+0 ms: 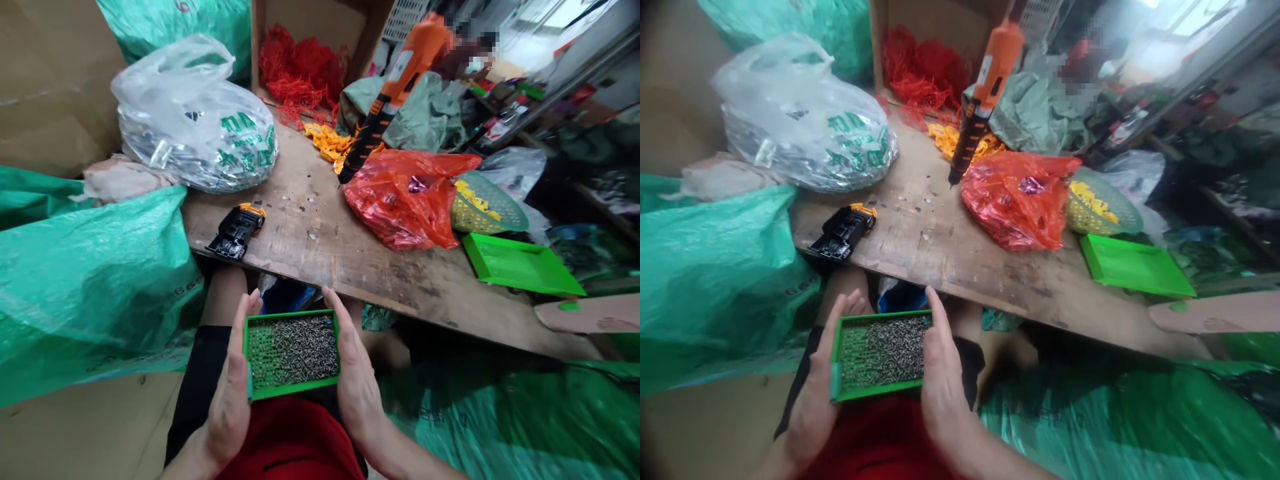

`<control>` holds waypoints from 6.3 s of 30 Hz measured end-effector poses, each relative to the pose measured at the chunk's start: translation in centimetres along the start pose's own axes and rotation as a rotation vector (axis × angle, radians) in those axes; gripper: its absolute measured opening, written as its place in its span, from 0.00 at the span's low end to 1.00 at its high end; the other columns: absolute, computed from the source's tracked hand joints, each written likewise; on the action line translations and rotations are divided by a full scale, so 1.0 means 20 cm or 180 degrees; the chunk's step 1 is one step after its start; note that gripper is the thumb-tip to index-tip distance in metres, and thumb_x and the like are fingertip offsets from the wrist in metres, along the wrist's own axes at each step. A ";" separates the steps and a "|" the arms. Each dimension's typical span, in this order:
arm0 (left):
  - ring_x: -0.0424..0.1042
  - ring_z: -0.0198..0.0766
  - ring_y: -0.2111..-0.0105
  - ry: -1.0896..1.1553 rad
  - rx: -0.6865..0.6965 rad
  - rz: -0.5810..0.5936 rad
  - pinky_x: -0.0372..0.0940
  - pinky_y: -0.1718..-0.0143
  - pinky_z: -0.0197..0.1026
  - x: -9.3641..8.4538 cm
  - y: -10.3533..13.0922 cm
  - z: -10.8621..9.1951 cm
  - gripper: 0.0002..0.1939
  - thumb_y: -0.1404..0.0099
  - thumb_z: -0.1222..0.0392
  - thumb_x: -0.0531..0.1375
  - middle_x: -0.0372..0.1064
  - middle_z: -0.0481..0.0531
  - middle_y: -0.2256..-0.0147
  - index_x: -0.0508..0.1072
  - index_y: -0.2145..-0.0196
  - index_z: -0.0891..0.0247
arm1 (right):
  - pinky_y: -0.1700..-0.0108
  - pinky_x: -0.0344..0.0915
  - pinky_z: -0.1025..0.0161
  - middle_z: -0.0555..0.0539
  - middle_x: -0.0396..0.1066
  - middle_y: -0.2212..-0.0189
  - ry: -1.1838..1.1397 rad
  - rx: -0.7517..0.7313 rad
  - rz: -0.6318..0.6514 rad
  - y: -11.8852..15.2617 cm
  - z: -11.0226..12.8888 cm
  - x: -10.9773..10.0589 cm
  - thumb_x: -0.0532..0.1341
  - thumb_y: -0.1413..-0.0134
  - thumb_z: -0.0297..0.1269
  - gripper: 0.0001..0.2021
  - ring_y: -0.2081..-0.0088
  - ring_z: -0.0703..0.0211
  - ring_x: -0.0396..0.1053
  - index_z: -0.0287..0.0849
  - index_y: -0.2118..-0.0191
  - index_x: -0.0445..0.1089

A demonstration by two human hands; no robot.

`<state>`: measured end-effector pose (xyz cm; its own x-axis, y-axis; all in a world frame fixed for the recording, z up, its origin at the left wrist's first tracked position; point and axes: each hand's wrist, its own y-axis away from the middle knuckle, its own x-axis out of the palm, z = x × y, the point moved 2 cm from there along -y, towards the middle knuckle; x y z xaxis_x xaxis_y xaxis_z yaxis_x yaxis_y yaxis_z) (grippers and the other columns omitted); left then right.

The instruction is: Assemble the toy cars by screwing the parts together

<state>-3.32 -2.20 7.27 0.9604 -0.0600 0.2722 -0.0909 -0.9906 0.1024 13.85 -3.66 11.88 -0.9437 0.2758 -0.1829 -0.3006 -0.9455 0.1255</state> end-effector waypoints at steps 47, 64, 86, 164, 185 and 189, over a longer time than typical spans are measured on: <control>0.46 0.53 0.26 -0.0164 -0.0284 0.0141 0.45 0.26 0.57 -0.05 0.04 -0.03 0.32 0.25 0.36 0.44 0.46 0.44 0.25 0.54 0.28 0.42 | 0.25 0.46 0.42 0.52 0.60 0.29 -0.0319 0.0256 -0.0250 0.05 -0.14 0.08 0.49 0.28 0.54 0.26 0.26 0.49 0.52 0.55 0.31 0.63; 0.48 0.46 0.27 -0.0339 -0.0131 0.0003 0.44 0.26 0.52 -0.07 0.00 -0.14 0.30 0.23 0.38 0.40 0.52 0.41 0.26 0.58 0.29 0.42 | 0.25 0.48 0.46 0.53 0.60 0.29 -0.0674 0.0248 -0.0307 0.08 -0.15 0.17 0.50 0.27 0.48 0.23 0.27 0.52 0.53 0.56 0.31 0.63; 0.53 0.53 0.28 -0.0420 0.0083 -0.0128 0.49 0.27 0.56 -0.04 -0.02 -0.15 0.31 0.24 0.37 0.43 0.55 0.46 0.28 0.61 0.30 0.45 | 0.25 0.47 0.42 0.50 0.58 0.28 -0.0829 0.0361 -0.0157 0.03 -0.18 0.15 0.50 0.27 0.53 0.26 0.27 0.50 0.54 0.54 0.30 0.61; 0.49 0.53 0.27 -0.0131 0.0110 0.0252 0.46 0.27 0.58 0.01 0.03 -0.06 0.31 0.24 0.37 0.43 0.51 0.47 0.26 0.53 0.28 0.41 | 0.28 0.54 0.42 0.54 0.61 0.30 0.0015 -0.0033 -0.0449 0.07 -0.04 0.04 0.49 0.27 0.44 0.23 0.28 0.49 0.56 0.59 0.32 0.64; 0.43 0.54 0.26 -0.0763 0.0260 0.0015 0.41 0.26 0.57 -0.08 0.03 -0.07 0.34 0.26 0.34 0.44 0.47 0.46 0.25 0.52 0.27 0.44 | 0.26 0.48 0.41 0.51 0.57 0.28 -0.0796 0.0106 -0.0144 0.09 -0.20 0.15 0.50 0.27 0.50 0.25 0.26 0.49 0.52 0.54 0.30 0.60; 0.53 0.53 0.29 -0.0482 0.0060 0.0278 0.50 0.28 0.57 -0.06 0.02 -0.04 0.31 0.24 0.37 0.42 0.51 0.48 0.26 0.53 0.27 0.43 | 0.27 0.50 0.41 0.50 0.60 0.29 -0.0819 0.0304 -0.0508 0.08 -0.21 0.12 0.51 0.28 0.49 0.24 0.27 0.48 0.53 0.52 0.32 0.63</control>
<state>-4.75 -2.50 7.83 0.9779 -0.1625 0.1319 -0.1722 -0.9828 0.0662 11.67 -5.32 7.56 -0.8838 0.4658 0.0437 -0.4479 -0.8695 0.2082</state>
